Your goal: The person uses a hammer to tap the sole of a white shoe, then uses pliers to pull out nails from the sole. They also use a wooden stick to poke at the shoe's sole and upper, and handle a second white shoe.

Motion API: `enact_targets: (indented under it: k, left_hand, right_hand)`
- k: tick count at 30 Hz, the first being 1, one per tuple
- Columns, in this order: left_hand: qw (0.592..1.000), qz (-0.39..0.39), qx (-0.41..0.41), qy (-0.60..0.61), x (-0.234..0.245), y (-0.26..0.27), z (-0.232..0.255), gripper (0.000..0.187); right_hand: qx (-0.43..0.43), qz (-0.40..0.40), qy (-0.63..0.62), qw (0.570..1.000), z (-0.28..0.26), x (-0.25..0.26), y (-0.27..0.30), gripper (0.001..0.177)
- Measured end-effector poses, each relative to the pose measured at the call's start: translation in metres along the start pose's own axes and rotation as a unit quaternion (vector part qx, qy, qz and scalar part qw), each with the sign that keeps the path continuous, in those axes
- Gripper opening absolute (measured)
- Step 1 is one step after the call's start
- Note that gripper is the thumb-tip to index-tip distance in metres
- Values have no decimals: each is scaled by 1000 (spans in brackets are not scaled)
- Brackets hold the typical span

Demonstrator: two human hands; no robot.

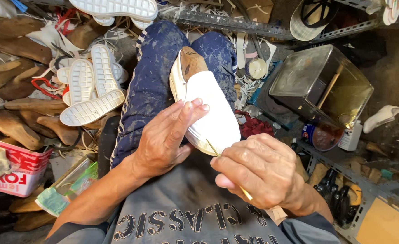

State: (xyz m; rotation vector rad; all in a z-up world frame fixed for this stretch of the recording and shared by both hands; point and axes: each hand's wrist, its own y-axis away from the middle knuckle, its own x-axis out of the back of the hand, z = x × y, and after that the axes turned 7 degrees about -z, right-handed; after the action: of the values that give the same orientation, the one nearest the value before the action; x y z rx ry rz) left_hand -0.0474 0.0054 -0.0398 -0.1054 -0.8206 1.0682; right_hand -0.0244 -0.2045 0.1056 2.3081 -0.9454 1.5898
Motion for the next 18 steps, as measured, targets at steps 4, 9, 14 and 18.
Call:
enact_targets:
  k: [4,9,14,18]
  left_hand:
    - [1000,-14,3,-13,2,-1,0,91]
    - [1000,-5,7,3,7,-2,-3,94]
    - [1000,3,11,11,15,-2,-1,88]
    - [999,31,23,11,21,3,-4,84]
  right_hand:
    - [-2,-30,-11,999,-2,16,4,31]
    - [-53,-25,-37,998,-2,17,7,33]
    - [-44,25,-98,994,6,3,16,40]
    - [-114,151,-131,973,16,-19,21,45]
